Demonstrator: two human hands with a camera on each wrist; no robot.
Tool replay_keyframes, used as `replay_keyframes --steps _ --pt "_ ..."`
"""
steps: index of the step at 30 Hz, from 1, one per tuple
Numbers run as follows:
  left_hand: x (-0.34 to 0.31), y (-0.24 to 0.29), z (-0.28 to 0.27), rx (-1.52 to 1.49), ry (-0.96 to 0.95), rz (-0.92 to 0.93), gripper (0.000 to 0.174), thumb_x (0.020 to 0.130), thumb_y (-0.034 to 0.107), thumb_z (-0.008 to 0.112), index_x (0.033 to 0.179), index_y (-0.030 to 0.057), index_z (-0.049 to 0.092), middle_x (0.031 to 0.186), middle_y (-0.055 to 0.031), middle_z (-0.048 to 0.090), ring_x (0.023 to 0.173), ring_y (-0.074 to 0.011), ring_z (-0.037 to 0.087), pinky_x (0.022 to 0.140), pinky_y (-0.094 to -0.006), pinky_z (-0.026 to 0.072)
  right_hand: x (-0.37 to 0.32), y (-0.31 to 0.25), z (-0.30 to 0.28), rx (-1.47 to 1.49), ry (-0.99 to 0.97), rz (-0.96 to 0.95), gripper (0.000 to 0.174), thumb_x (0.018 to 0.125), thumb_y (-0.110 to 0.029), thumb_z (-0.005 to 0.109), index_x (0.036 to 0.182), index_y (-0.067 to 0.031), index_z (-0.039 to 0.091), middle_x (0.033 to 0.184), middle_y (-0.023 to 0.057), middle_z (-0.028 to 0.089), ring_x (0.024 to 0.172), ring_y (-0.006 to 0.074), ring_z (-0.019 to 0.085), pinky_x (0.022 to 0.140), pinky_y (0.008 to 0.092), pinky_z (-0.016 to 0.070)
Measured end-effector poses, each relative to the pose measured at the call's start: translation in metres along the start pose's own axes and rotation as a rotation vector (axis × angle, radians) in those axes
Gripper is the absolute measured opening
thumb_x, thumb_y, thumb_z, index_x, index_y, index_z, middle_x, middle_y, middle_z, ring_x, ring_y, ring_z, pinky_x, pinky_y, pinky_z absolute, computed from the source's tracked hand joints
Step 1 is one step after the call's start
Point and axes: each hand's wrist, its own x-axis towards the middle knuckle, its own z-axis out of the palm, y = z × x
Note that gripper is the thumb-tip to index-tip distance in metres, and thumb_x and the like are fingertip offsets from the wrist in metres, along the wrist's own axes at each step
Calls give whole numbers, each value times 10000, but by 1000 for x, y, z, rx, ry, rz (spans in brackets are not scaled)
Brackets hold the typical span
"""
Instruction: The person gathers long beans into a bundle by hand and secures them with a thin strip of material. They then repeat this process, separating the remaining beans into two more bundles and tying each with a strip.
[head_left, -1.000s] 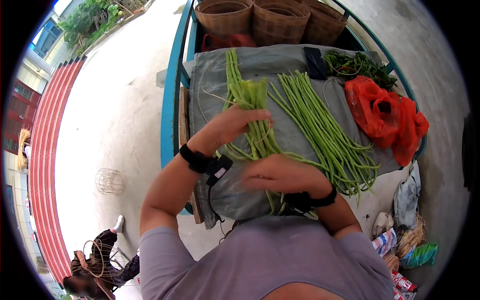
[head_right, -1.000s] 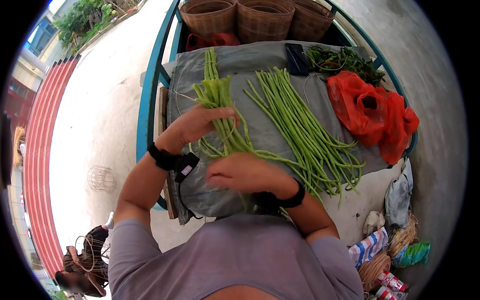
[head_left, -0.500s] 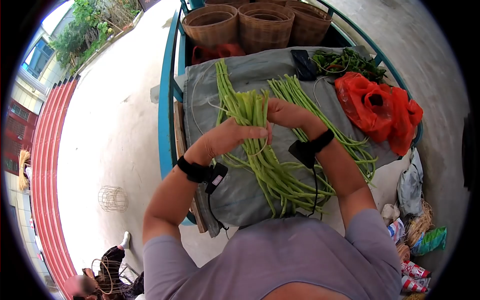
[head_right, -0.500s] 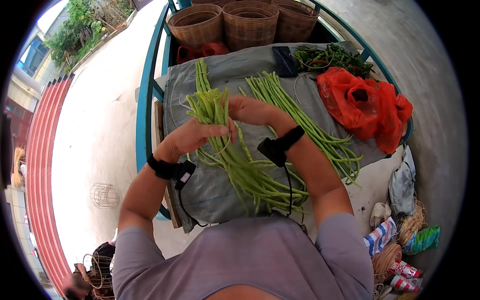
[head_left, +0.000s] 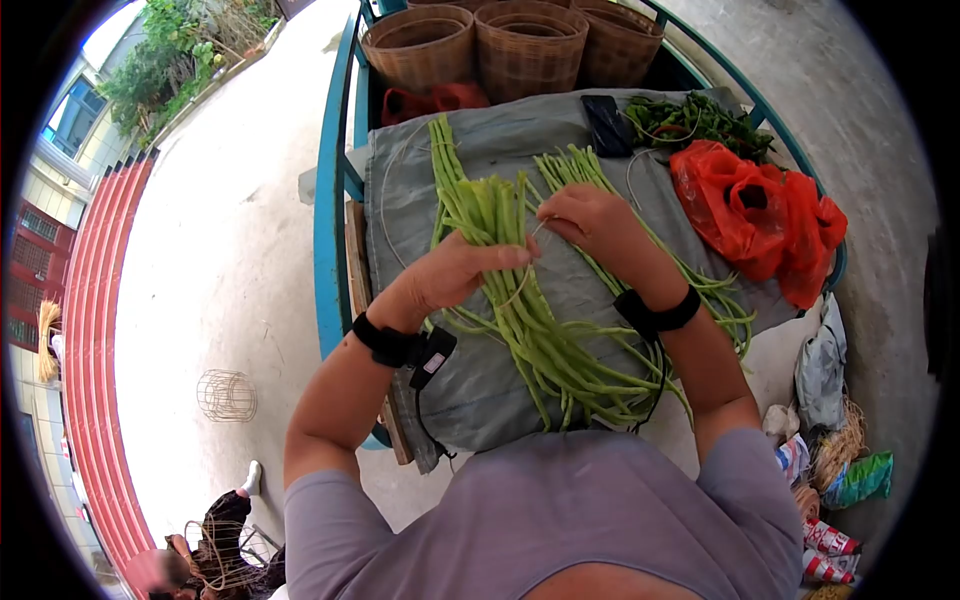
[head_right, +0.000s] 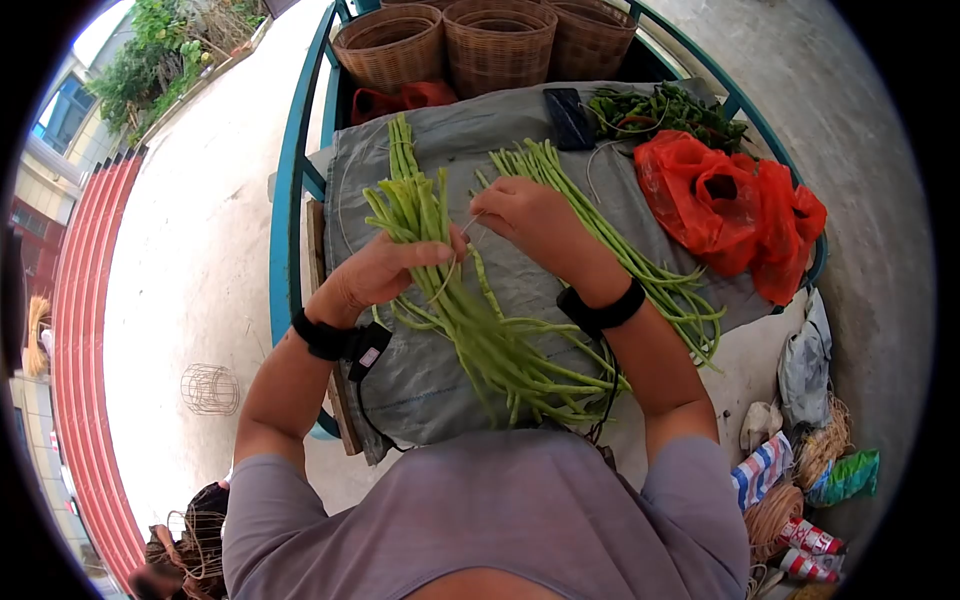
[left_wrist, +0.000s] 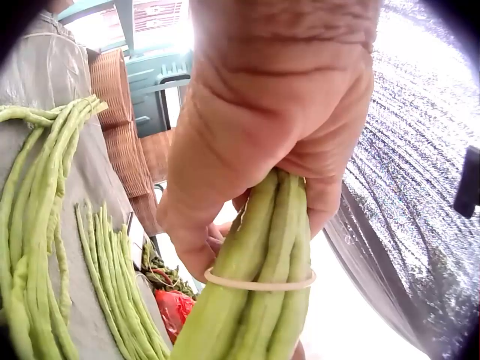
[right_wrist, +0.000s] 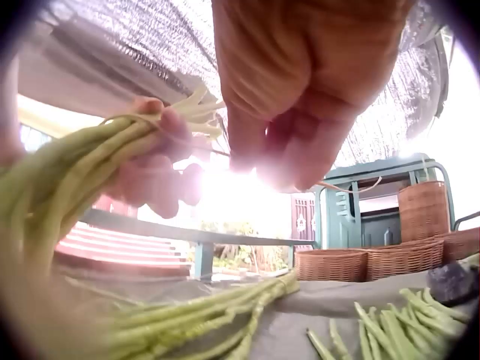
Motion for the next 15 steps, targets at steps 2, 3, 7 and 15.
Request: replay_keyframes --steps 2,3,7,15 --pt "1 -2 -1 29 -15 12 275 859 184 695 1051 0 627 989 -76 645 900 -162 618 788 -301 511 -7 -8 -1 59 2 136 107 796 -79 679 889 -60 627 840 83 620 789 278 616 666 365 492" --pt "1 -3 -2 45 -35 11 282 859 190 695 1054 -2 627 991 -76 643 908 -160 615 791 -300 509 -8 -8 -2 28 8 115 108 795 -73 678 886 -58 622 843 86 621 782 280 616 665 367 492" --pt "1 -1 0 23 -51 -32 297 863 208 692 1057 -7 625 983 -82 644 901 -163 616 788 -299 510 -8 -2 -2 50 -24 109 114 789 -53 677 877 -49 606 857 97 624 768 287 614 662 372 491" --pt "2 -4 0 -13 1 -19 278 862 190 692 1058 2 628 963 -91 658 891 -177 631 782 -305 517 -21 -16 9 87 -2 80 304 781 16 672 1071 -67 635 897 83 653 848 279 638 736 336 516"
